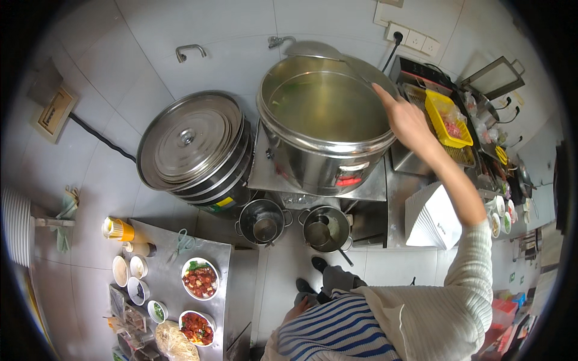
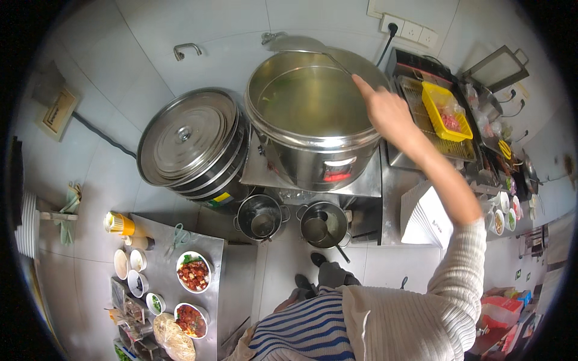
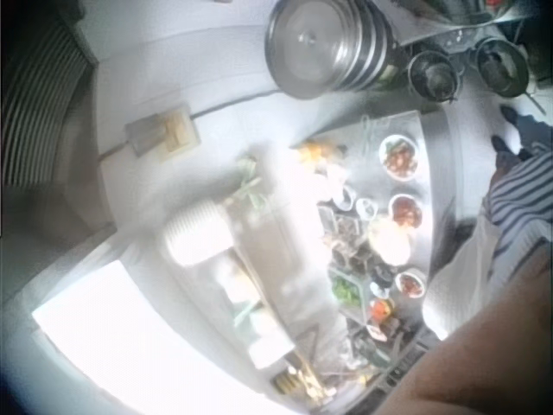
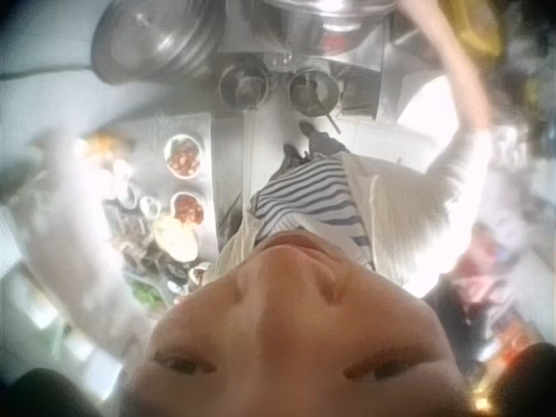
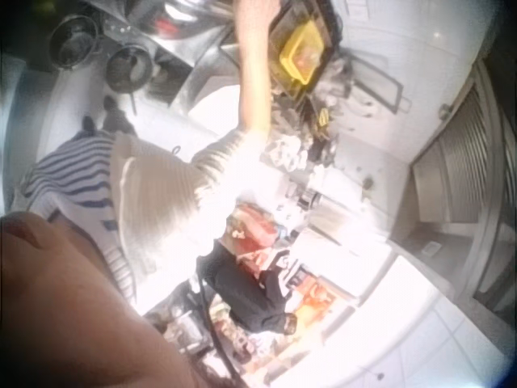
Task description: The person assembles several rice bowls by adding toppings from sealed packets and fresh ingredients. They open packets with scissors, pour contents over rice, and arrange bowls on the counter. A coworker is visible chopping vegetables in the background.
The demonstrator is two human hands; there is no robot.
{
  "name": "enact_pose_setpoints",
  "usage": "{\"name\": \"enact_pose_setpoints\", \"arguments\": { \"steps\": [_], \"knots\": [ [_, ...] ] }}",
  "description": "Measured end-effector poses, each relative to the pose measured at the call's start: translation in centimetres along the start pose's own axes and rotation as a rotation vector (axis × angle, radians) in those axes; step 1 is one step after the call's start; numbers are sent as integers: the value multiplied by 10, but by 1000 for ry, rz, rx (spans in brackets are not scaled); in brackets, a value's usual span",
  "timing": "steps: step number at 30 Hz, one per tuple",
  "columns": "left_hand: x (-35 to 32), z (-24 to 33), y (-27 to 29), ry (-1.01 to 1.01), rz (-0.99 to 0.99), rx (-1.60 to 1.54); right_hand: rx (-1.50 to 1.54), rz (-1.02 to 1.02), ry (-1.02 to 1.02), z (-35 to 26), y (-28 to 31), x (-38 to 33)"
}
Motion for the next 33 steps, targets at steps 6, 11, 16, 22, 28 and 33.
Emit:
{"name": "enact_pose_setpoints", "arguments": {
  "steps": [6, 11, 16, 22, 28, 33],
  "knots": [
    [-6, -9, -10, 143, 59, -48, -100, -370, -33, 56, -107, 118],
    [-11, 3, -23, 219, 79, -89, 429, -666, -109, 61, -134, 131],
    [22, 57, -21, 154, 122, -62, 1066, -920, -516, 68, -117, 110],
    [46, 111, -13, 40, 188, -9, 1493, -916, -740, 78, -89, 65],
    [51, 111, -26, 11, 136, 60, 1736, -846, -796, 87, -42, 5],
    [54, 110, -41, 65, -72, 90, 1750, -643, -859, 101, 11, -59]
  ]
}}
Point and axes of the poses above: each hand's wrist, its own x-axis towards the middle knuckle, its own y-axis out of the back of the hand, z = x × y, the point moved 4 cm from there along x, towards the middle knuckle, and after that the axes turned 13 degrees about x, right-handed, at the moved point
